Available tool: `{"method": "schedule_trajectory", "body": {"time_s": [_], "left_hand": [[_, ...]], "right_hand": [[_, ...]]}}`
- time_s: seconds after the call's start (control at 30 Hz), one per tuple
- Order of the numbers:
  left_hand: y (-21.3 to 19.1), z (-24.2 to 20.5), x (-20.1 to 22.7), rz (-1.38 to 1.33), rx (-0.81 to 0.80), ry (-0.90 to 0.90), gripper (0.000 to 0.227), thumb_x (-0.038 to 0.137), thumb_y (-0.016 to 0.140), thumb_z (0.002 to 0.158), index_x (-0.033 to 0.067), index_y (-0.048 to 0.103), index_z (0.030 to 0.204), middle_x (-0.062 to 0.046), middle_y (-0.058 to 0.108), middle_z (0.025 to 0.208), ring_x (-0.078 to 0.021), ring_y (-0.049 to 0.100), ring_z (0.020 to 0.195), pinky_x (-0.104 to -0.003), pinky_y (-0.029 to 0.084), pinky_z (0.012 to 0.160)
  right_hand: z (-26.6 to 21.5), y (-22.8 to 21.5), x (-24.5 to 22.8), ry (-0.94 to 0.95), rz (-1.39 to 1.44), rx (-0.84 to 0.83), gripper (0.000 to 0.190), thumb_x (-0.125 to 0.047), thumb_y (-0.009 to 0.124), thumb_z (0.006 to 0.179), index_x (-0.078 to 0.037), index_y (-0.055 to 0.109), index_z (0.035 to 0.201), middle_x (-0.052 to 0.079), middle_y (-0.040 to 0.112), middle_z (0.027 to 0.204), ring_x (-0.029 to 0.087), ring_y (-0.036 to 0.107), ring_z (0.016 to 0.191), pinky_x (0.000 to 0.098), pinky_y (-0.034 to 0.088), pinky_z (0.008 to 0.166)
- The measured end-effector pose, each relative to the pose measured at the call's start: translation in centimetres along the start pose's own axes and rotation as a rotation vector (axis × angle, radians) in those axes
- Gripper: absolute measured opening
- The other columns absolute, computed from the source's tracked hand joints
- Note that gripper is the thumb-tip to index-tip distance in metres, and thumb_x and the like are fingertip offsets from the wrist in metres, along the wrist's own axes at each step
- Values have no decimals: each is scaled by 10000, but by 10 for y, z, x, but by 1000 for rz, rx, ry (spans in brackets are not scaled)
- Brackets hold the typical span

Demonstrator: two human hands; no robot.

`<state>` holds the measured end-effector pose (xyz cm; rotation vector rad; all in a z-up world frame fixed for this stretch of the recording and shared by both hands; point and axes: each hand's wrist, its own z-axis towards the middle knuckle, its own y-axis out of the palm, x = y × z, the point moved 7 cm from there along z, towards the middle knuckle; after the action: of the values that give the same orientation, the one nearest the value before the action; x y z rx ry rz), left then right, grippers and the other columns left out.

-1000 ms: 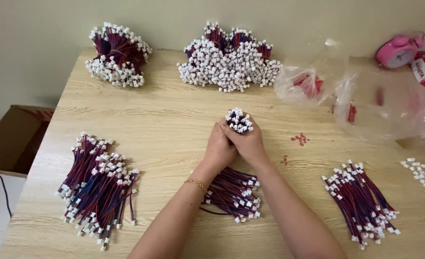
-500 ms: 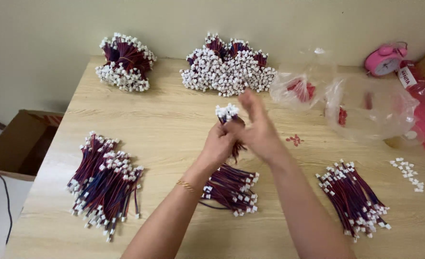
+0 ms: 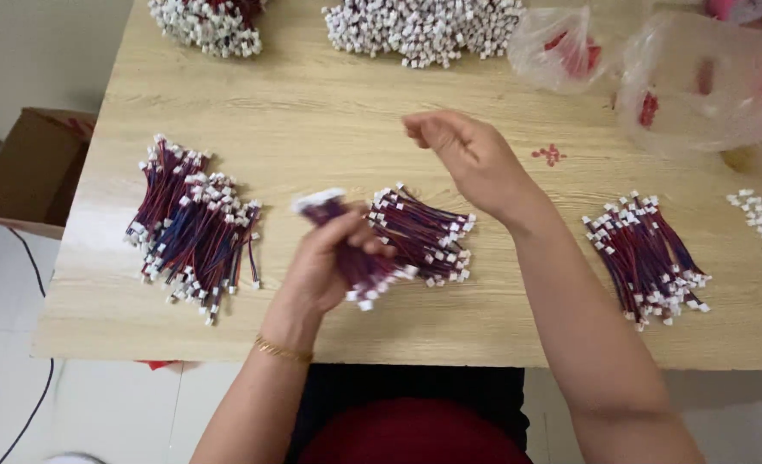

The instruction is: Sorting and bundling small wire harnesses with white connectors on a wooden table

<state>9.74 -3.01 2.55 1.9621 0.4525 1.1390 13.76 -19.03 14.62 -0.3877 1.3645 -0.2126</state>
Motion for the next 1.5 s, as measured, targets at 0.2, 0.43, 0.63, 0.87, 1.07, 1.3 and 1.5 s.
{"method": "schedule_trajectory", "body": {"time_s": [0.2, 0.43, 0.63, 0.87, 1.07, 1.3, 1.5], "left_hand": [[-58, -37, -7, -111, 75, 1, 158, 241, 570, 949, 128, 514, 1044, 52, 375, 691, -118, 530, 674, -398, 525, 833], [-55, -45, -56, -112, 96, -111, 157, 198, 601, 932, 104, 515, 1023, 12, 408, 708, -162, 565, 669, -378, 539, 742], [-59, -31, -65, -100, 90, -138, 203, 160, 612, 923, 40, 563, 1079, -49, 486, 720, -214, 632, 690, -442, 572, 746], [-58, -31, -64, -201, 56, -92, 154, 146, 613, 895, 54, 563, 1008, -39, 490, 701, -197, 553, 659, -321, 479, 647], [-54, -33, -64, -158, 159, -79, 141, 102, 632, 874, 35, 578, 986, -77, 510, 666, -211, 536, 616, -360, 478, 638], [-54, -34, -65, -159, 168, -112, 137, 95, 629, 883, 32, 588, 997, -103, 520, 652, -230, 526, 598, -347, 461, 636], [-45, -37, -60, -158, 197, -104, 121, 63, 632, 875, 16, 594, 980, -122, 517, 632, -234, 519, 585, -393, 484, 654]], "right_hand": [[-29, 55, 63, 231, -938, -306, 644, -554, 679, 798, -93, 612, 1243, 161, 676, 1106, 369, 623, 1088, 489, 439, 962], [-36, 76, 132, 229, -1040, -223, 496, -447, 763, 742, -83, 651, 1061, 111, 627, 977, 361, 605, 1012, 471, 478, 875], [-29, 59, 88, 379, -882, -293, 404, -404, 711, 796, -119, 684, 1081, 156, 657, 989, 380, 650, 1007, 457, 514, 863], [4, 11, 106, 330, -231, 35, 215, -254, 517, 931, -107, 514, 1089, 25, 623, 858, 167, 562, 792, 316, 430, 734], [16, -16, 105, 259, 159, 346, 167, -303, 584, 954, -146, 546, 912, 18, 551, 689, 135, 524, 637, 298, 425, 616], [7, -24, 94, -60, 184, 546, 130, -204, 636, 933, -121, 575, 1011, 49, 662, 803, 135, 672, 729, 302, 580, 673], [1, -5, 170, 156, 128, 573, 143, -182, 767, 831, -143, 630, 842, -26, 635, 779, 95, 563, 720, 278, 484, 674]]}}
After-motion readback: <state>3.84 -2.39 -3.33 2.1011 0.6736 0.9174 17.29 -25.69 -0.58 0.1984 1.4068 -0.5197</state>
